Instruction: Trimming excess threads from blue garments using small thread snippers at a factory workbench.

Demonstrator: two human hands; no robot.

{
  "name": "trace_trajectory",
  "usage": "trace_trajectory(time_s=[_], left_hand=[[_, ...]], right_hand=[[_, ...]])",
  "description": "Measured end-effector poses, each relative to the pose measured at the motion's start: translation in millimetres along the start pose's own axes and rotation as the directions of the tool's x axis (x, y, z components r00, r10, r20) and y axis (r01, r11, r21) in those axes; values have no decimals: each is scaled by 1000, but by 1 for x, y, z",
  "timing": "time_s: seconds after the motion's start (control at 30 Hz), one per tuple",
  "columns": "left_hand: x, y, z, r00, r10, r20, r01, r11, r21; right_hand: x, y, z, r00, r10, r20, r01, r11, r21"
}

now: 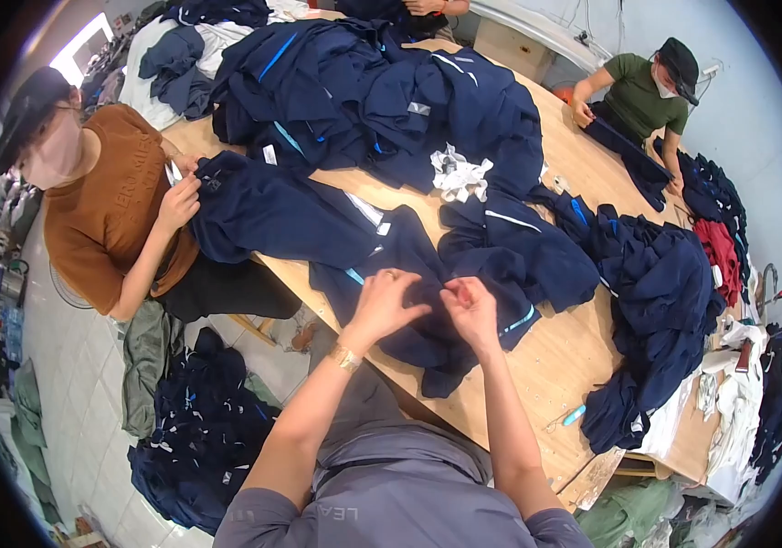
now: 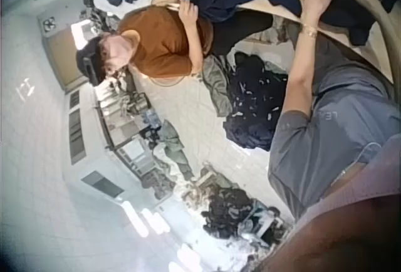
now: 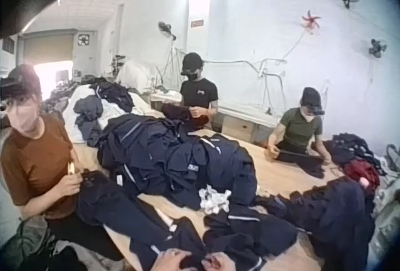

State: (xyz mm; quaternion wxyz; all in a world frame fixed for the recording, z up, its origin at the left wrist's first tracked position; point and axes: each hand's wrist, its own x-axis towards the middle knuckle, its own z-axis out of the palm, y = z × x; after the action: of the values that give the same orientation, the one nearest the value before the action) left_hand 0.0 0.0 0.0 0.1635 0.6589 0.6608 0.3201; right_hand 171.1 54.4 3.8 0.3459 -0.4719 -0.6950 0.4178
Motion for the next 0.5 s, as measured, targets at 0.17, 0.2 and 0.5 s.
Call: trace_trajectory(time_s=[0.17,0.2,0.5], left_hand=[[2,-11,5,997,-24,75,19,997,68],[0,-12,2,999,-19,44,15,997,80],[-19,-8,0,995,21,102,-11,995,-98]], right_hand=[[16,-1,26,895,-408,182,445,850,-282],[20,3,28,933,-268,242,333,896,-293],[-7,-2,10,964,46,260,-141,923,358]])
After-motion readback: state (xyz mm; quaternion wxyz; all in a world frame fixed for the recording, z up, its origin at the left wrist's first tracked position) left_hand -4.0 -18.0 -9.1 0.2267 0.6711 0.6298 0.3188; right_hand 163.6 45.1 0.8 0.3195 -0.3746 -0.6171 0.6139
